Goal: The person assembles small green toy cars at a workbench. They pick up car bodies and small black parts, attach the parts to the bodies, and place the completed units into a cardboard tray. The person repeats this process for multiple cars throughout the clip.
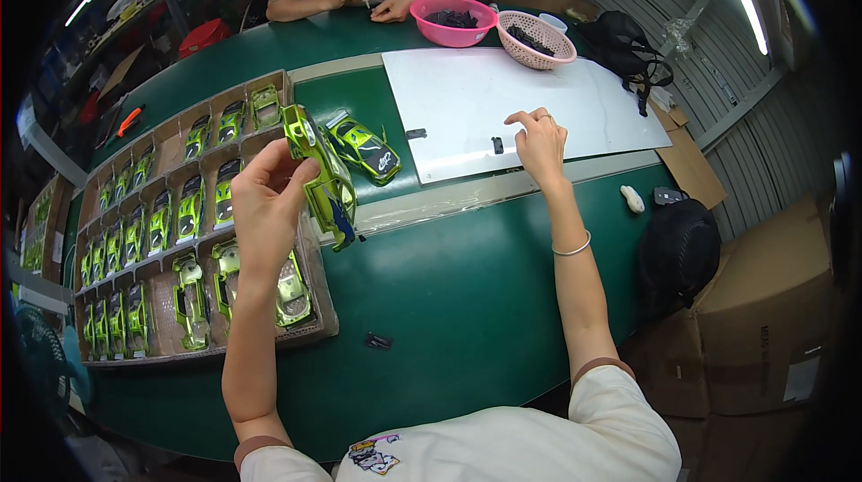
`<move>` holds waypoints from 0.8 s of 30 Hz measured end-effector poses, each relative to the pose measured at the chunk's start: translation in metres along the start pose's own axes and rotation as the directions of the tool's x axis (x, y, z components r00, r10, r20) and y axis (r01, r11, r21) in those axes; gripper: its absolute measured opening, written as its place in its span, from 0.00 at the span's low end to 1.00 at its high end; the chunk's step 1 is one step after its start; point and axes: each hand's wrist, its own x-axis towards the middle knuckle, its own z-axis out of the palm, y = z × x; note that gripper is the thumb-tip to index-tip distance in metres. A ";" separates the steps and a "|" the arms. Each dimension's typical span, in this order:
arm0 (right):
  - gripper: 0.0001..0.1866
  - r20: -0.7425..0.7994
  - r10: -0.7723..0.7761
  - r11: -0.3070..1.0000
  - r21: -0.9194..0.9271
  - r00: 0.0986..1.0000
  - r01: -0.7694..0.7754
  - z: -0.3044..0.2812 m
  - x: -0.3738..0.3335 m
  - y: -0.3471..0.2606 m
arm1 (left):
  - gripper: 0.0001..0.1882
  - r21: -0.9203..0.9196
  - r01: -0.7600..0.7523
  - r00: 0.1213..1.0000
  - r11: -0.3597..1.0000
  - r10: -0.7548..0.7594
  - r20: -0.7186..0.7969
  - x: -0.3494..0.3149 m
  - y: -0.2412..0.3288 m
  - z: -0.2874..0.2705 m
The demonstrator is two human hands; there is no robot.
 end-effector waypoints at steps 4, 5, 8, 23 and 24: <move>0.09 0.014 -0.096 0.995 -0.003 0.995 0.096 0.017 -0.011 -0.002 | 0.09 -0.004 -0.011 1.000 1.000 0.011 -0.014 -0.001 -0.001 0.001; 0.09 0.072 -0.133 0.990 -0.026 0.989 0.135 0.021 -0.015 -0.001 | 0.09 -0.028 -0.003 1.000 1.000 0.002 -0.018 -0.001 0.000 0.002; 0.08 0.023 -0.082 0.997 -0.009 0.996 0.083 0.024 -0.014 0.000 | 0.09 -0.042 0.022 1.000 0.999 -0.023 -0.018 -0.002 0.000 0.002; 0.50 0.379 -0.522 -0.018 0.891 0.764 -0.454 -0.092 -0.022 -0.164 | 0.12 0.128 -0.164 0.986 0.978 0.164 0.014 -0.020 0.013 0.024; 0.47 0.429 -0.483 0.031 0.880 0.764 -0.475 -0.095 -0.025 -0.172 | 0.11 0.160 -0.201 0.979 0.966 0.201 0.018 -0.021 0.015 0.025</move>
